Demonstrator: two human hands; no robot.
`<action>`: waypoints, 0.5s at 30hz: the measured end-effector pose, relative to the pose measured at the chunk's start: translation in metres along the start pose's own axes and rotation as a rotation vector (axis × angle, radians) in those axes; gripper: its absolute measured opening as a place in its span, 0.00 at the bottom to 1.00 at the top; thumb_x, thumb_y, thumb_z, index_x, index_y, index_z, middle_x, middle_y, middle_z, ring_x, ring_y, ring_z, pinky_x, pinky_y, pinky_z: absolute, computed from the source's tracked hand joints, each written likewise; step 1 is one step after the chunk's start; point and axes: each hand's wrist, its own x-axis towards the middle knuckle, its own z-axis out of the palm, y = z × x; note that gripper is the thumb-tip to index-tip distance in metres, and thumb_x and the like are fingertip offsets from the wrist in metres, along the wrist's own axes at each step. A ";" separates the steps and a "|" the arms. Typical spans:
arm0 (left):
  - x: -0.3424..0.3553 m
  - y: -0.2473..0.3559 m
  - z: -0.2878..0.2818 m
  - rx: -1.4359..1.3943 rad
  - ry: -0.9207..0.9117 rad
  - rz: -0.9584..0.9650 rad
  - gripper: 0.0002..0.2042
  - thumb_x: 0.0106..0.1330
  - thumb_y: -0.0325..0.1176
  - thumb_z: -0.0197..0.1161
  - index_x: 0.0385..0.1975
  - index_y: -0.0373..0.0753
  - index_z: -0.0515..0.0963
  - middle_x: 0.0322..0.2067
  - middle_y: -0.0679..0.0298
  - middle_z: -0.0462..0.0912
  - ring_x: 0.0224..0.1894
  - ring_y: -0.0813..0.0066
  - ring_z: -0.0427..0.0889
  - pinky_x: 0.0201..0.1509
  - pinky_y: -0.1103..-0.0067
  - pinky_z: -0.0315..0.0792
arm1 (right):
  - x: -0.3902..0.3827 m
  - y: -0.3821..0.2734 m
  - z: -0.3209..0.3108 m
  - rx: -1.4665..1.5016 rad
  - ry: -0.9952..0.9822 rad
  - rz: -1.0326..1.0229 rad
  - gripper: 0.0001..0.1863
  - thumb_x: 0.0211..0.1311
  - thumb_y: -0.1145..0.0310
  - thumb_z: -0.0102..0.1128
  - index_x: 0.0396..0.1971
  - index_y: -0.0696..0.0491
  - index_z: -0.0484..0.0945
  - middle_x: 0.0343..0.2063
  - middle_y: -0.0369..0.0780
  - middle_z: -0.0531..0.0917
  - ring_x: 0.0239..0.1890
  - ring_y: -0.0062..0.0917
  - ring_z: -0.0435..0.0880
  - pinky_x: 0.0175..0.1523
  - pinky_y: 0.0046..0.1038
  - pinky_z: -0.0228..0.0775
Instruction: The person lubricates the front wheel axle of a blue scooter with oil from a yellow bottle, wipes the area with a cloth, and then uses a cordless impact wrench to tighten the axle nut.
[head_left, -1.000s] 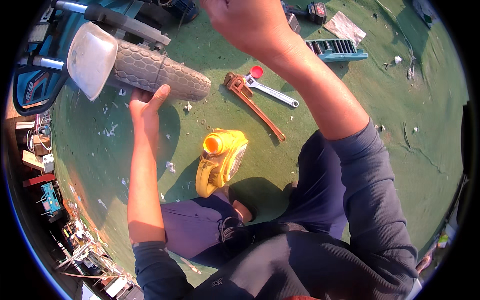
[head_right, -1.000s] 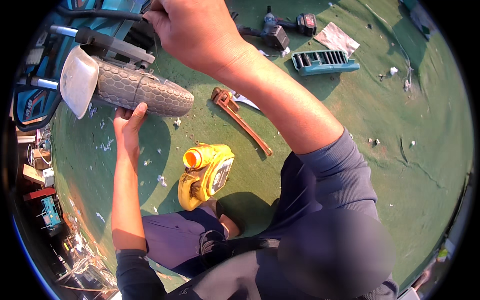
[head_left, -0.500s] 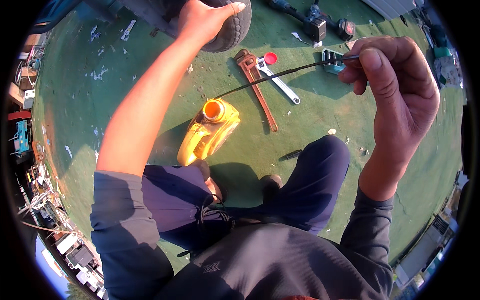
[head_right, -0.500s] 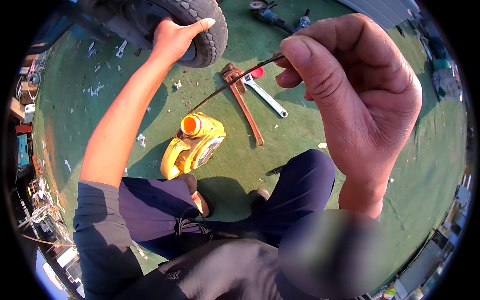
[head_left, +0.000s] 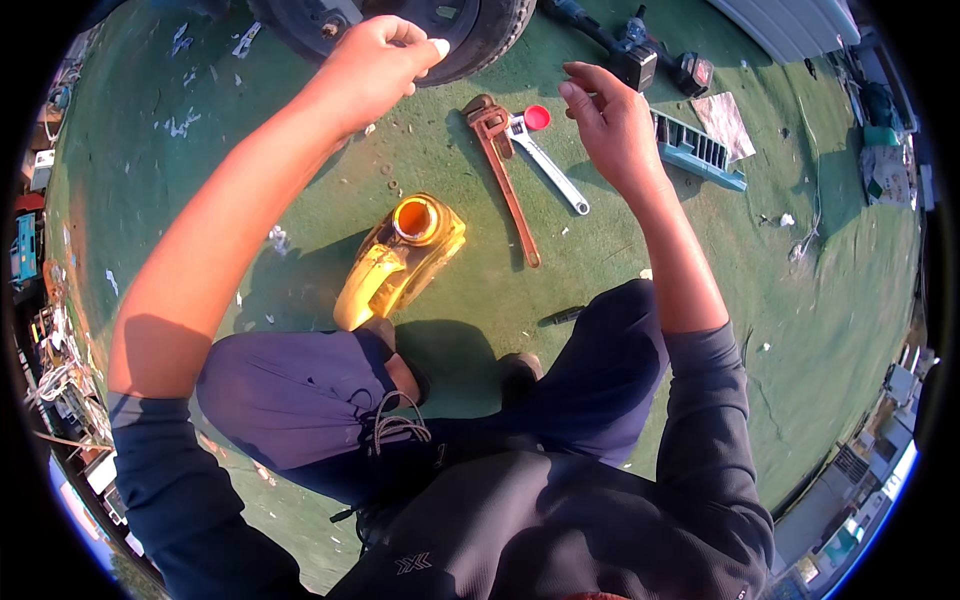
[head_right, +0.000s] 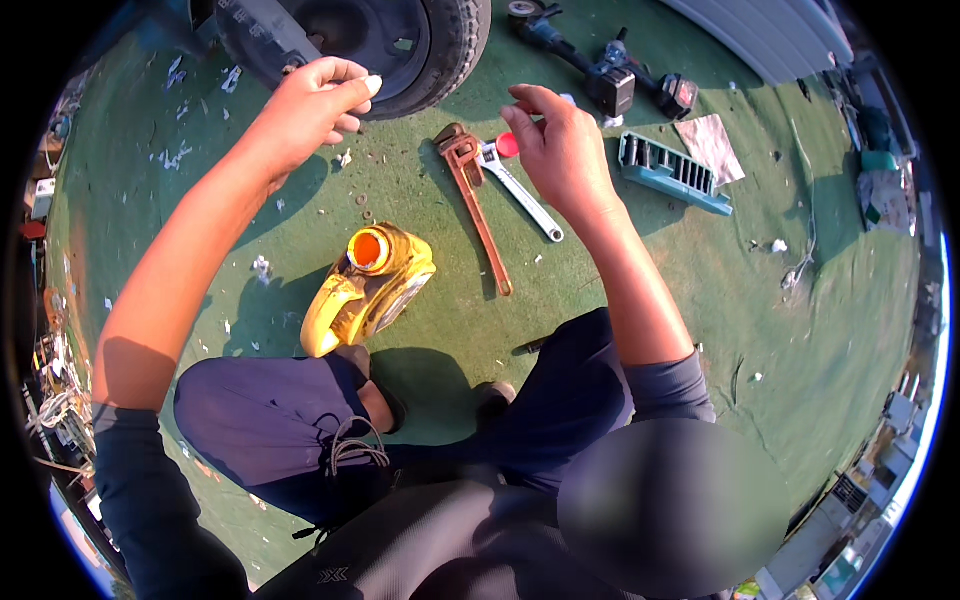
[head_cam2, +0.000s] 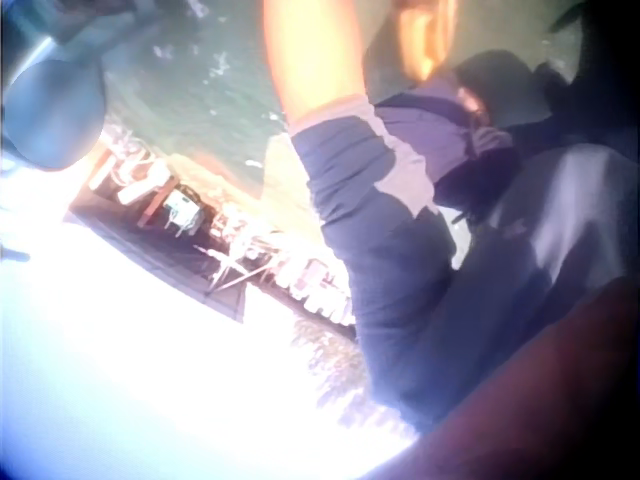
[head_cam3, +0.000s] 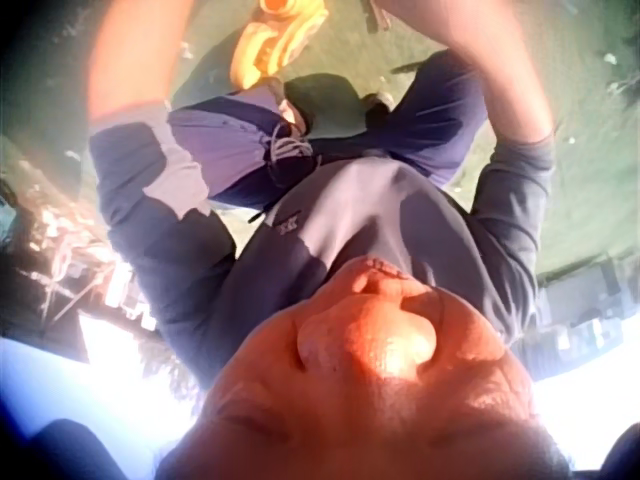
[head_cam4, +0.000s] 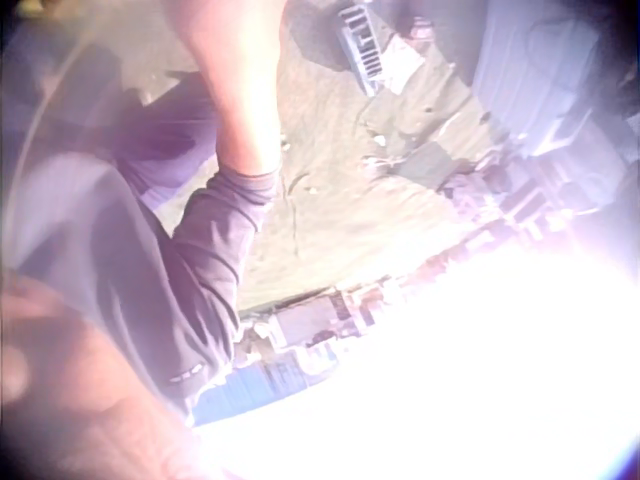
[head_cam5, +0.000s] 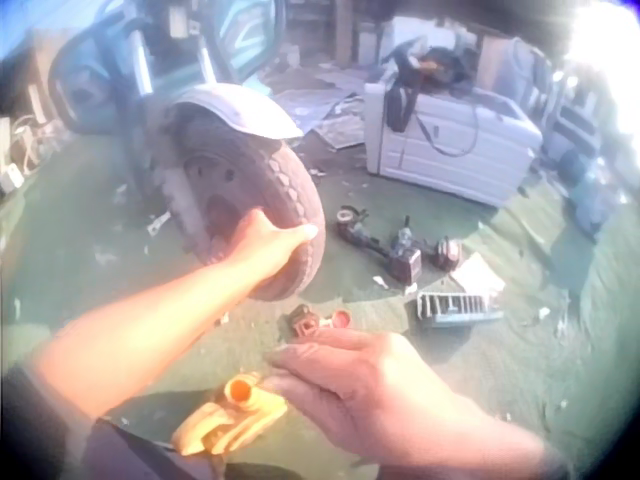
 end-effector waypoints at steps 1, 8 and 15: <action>-0.022 -0.013 -0.007 0.077 -0.063 -0.018 0.27 0.64 0.52 0.69 0.53 0.35 0.77 0.43 0.58 0.83 0.45 0.68 0.80 0.50 0.73 0.74 | 0.014 0.048 0.011 -0.150 0.031 0.027 0.26 0.64 0.66 0.66 0.60 0.59 0.75 0.49 0.46 0.85 0.49 0.34 0.83 0.55 0.32 0.75; -0.147 -0.056 -0.022 0.389 -0.431 -0.240 0.37 0.59 0.53 0.75 0.62 0.35 0.73 0.48 0.50 0.83 0.51 0.54 0.82 0.55 0.64 0.76 | 0.060 0.241 0.097 -0.164 0.007 0.129 0.46 0.51 0.69 0.73 0.72 0.55 0.63 0.62 0.49 0.80 0.64 0.48 0.77 0.69 0.40 0.70; -0.178 -0.073 0.000 0.328 -0.319 -0.219 0.28 0.55 0.42 0.76 0.52 0.33 0.76 0.42 0.46 0.83 0.46 0.47 0.83 0.51 0.63 0.76 | 0.073 0.223 0.127 -0.602 -0.162 0.162 0.42 0.56 0.69 0.66 0.73 0.54 0.61 0.59 0.48 0.81 0.64 0.46 0.76 0.66 0.40 0.72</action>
